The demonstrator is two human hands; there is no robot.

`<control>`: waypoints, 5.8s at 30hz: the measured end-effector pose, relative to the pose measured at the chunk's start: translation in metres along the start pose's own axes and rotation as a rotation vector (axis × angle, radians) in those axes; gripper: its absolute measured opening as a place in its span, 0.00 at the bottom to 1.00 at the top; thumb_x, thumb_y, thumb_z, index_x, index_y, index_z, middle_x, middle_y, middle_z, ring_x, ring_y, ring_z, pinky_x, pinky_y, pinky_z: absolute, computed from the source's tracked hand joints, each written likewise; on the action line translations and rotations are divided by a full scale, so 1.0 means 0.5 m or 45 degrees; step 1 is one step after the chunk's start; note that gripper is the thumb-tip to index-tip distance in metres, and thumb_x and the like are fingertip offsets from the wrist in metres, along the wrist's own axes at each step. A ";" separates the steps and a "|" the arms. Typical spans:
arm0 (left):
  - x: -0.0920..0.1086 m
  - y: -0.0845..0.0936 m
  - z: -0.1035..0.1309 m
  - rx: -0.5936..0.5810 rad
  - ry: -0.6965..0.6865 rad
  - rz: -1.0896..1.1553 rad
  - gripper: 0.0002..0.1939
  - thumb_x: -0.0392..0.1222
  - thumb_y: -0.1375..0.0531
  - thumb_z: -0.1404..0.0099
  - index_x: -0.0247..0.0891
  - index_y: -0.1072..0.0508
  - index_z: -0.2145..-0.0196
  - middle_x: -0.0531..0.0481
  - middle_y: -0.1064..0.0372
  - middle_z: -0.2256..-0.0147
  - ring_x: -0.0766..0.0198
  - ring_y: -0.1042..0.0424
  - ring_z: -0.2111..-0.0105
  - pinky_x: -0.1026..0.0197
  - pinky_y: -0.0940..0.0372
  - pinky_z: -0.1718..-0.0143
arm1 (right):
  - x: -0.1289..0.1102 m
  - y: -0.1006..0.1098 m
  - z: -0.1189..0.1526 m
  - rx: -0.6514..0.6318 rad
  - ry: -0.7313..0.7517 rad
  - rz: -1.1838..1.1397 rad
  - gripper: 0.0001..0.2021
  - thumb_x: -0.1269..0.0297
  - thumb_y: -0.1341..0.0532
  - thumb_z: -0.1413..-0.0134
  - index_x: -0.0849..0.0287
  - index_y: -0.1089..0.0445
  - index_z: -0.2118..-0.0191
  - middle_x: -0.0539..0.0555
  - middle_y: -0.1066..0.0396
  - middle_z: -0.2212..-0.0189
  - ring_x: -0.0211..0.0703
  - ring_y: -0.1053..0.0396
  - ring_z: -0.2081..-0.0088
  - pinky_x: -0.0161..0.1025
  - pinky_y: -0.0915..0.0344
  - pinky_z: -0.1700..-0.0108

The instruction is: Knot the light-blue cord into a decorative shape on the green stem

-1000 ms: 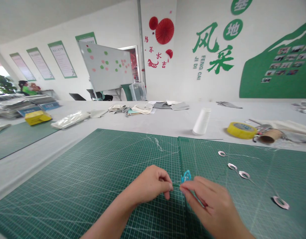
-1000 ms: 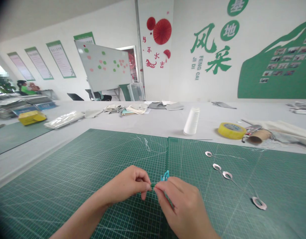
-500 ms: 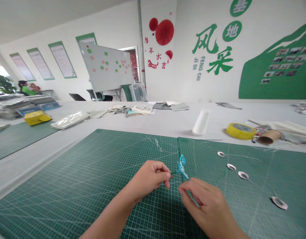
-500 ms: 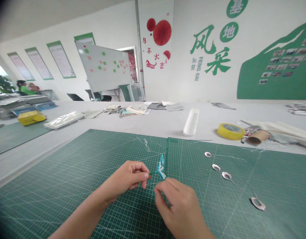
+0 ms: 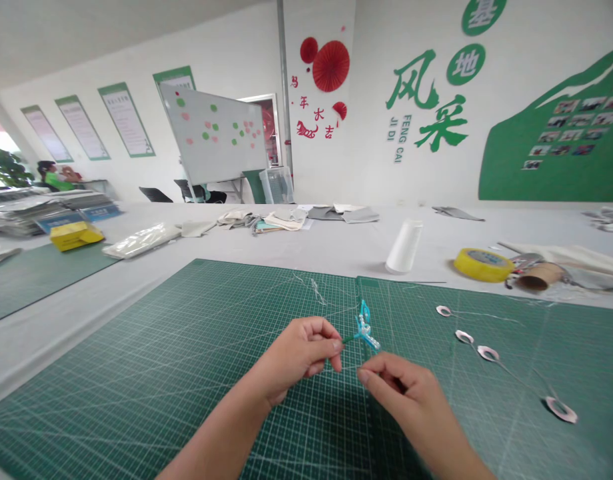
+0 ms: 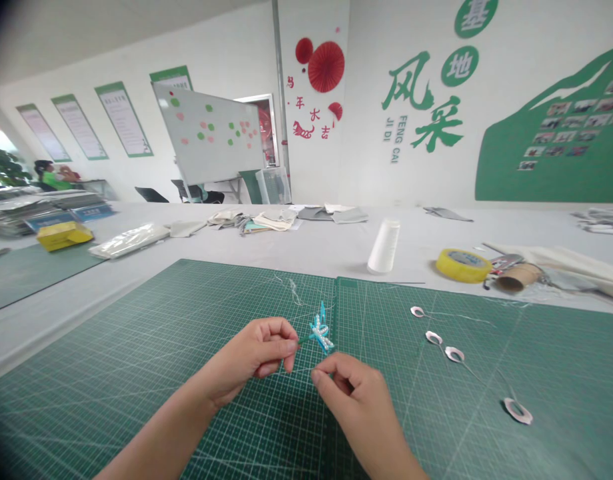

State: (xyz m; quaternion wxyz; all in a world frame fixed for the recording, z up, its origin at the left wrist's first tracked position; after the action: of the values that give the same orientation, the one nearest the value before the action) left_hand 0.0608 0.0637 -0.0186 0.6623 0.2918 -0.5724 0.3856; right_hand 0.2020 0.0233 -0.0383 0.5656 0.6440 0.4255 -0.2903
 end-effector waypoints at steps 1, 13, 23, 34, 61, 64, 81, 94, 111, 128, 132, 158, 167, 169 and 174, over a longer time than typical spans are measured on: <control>0.001 -0.002 0.001 -0.025 -0.002 0.007 0.05 0.39 0.41 0.40 0.34 0.34 0.69 0.54 0.32 0.77 0.77 0.51 0.85 0.69 0.58 0.83 | 0.007 -0.003 -0.003 -0.025 -0.032 -0.063 0.14 0.57 0.43 0.45 0.59 0.30 0.76 0.44 0.46 0.83 0.37 0.48 0.79 0.34 0.50 0.76; -0.016 -0.053 0.026 -0.480 0.130 -0.047 0.02 0.36 0.39 0.44 0.35 0.28 0.72 0.56 0.32 0.81 0.75 0.49 0.85 0.68 0.54 0.83 | 0.036 -0.025 -0.020 -0.255 -0.259 -0.540 0.16 0.52 0.35 0.56 0.62 0.28 0.78 0.46 0.40 0.84 0.33 0.48 0.80 0.33 0.50 0.77; -0.042 -0.060 0.032 -0.602 0.173 -0.246 0.01 0.34 0.39 0.46 0.37 0.27 0.74 0.58 0.33 0.82 0.72 0.39 0.81 0.69 0.46 0.76 | 0.066 -0.037 -0.017 -0.409 -0.374 -0.665 0.15 0.53 0.32 0.58 0.61 0.31 0.78 0.41 0.50 0.86 0.31 0.57 0.81 0.32 0.59 0.78; -0.051 -0.055 0.016 -0.372 0.073 -0.556 0.04 0.34 0.42 0.48 0.36 0.27 0.76 0.58 0.33 0.82 0.72 0.45 0.84 0.68 0.52 0.82 | -0.037 0.017 -0.003 -0.111 0.160 0.257 0.11 0.64 0.43 0.46 0.58 0.30 0.76 0.45 0.47 0.83 0.36 0.46 0.79 0.34 0.51 0.76; -0.023 0.003 -0.008 0.124 -0.072 -0.627 0.08 0.40 0.44 0.42 0.35 0.28 0.73 0.52 0.27 0.78 0.70 0.41 0.81 0.67 0.48 0.79 | -0.090 0.023 0.034 0.190 0.710 0.453 0.09 0.71 0.44 0.41 0.59 0.28 0.69 0.48 0.34 0.80 0.37 0.37 0.79 0.35 0.43 0.75; -0.020 0.002 -0.007 0.127 -0.073 -0.594 0.07 0.40 0.44 0.42 0.35 0.28 0.73 0.52 0.28 0.78 0.70 0.43 0.82 0.67 0.49 0.79 | -0.089 0.020 0.032 0.166 0.685 0.498 0.10 0.70 0.45 0.40 0.59 0.28 0.69 0.49 0.33 0.80 0.38 0.36 0.79 0.35 0.43 0.75; -0.015 -0.004 -0.006 0.036 0.026 -0.083 0.06 0.40 0.41 0.43 0.33 0.31 0.73 0.54 0.32 0.79 0.76 0.50 0.85 0.68 0.57 0.83 | -0.080 0.018 0.026 0.129 0.561 0.411 0.09 0.70 0.45 0.41 0.58 0.30 0.70 0.48 0.32 0.79 0.37 0.36 0.78 0.34 0.41 0.74; -0.007 -0.014 0.002 -0.074 0.042 0.065 0.07 0.41 0.40 0.41 0.33 0.32 0.72 0.55 0.34 0.78 0.77 0.51 0.85 0.68 0.60 0.83 | -0.050 0.020 0.012 0.105 0.226 0.210 0.13 0.61 0.45 0.42 0.56 0.29 0.74 0.45 0.44 0.84 0.37 0.45 0.81 0.33 0.48 0.78; -0.007 -0.031 0.011 -0.246 0.059 0.018 0.07 0.41 0.38 0.42 0.34 0.27 0.71 0.54 0.31 0.79 0.76 0.49 0.85 0.68 0.57 0.83 | 0.015 0.002 -0.018 -0.119 -0.154 -0.564 0.11 0.58 0.35 0.54 0.60 0.27 0.77 0.47 0.37 0.80 0.36 0.45 0.76 0.34 0.45 0.72; -0.038 -0.071 0.038 -0.643 0.185 -0.275 0.05 0.34 0.40 0.45 0.39 0.24 0.75 0.59 0.34 0.83 0.70 0.35 0.78 0.66 0.40 0.68 | 0.043 -0.023 -0.016 -0.433 -0.138 -0.391 0.17 0.51 0.36 0.52 0.61 0.29 0.76 0.43 0.46 0.84 0.33 0.51 0.80 0.33 0.54 0.77; -0.046 -0.062 0.029 -0.560 0.148 -0.384 0.05 0.34 0.40 0.45 0.38 0.25 0.75 0.59 0.34 0.83 0.71 0.36 0.79 0.69 0.43 0.73 | 0.011 -0.004 -0.008 -0.356 -0.115 -0.277 0.14 0.56 0.39 0.48 0.60 0.31 0.76 0.42 0.50 0.84 0.33 0.53 0.80 0.33 0.55 0.78; -0.008 0.004 -0.008 0.136 -0.080 -0.341 0.07 0.40 0.43 0.41 0.35 0.29 0.73 0.53 0.30 0.78 0.73 0.48 0.83 0.67 0.51 0.79 | -0.092 0.005 0.040 0.126 0.737 0.504 0.11 0.72 0.47 0.39 0.59 0.29 0.67 0.51 0.31 0.78 0.41 0.35 0.76 0.37 0.43 0.73; -0.007 -0.004 -0.005 0.093 -0.032 -0.103 0.05 0.39 0.42 0.42 0.34 0.33 0.70 0.53 0.31 0.79 0.75 0.51 0.85 0.69 0.56 0.83 | -0.069 -0.002 0.027 0.026 0.534 0.434 0.12 0.69 0.49 0.39 0.58 0.30 0.69 0.50 0.32 0.77 0.40 0.35 0.75 0.36 0.43 0.71; -0.006 -0.004 -0.004 0.072 -0.031 -0.062 0.05 0.39 0.41 0.42 0.34 0.33 0.70 0.53 0.31 0.79 0.76 0.51 0.85 0.69 0.57 0.83 | -0.059 -0.002 0.023 0.007 0.431 0.363 0.12 0.67 0.49 0.39 0.58 0.30 0.70 0.49 0.34 0.78 0.39 0.37 0.76 0.35 0.44 0.72; 0.001 -0.010 0.001 -0.041 -0.046 0.056 0.06 0.40 0.40 0.41 0.34 0.33 0.70 0.54 0.32 0.78 0.77 0.51 0.86 0.69 0.58 0.84 | -0.002 -0.013 0.003 -0.096 0.008 0.002 0.14 0.58 0.47 0.42 0.58 0.33 0.74 0.44 0.48 0.82 0.37 0.48 0.79 0.34 0.51 0.76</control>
State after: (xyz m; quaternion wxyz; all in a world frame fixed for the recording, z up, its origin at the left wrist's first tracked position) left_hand 0.0649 0.0607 -0.0180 0.6479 0.2753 -0.5967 0.3853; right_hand 0.1958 0.0215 -0.0408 0.5884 0.6234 0.4375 -0.2716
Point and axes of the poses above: each hand's wrist, its own z-axis away from the middle knuckle, its own y-axis out of the back of the hand, x = y × z, the point moved 7 cm from there along -z, towards the middle knuckle
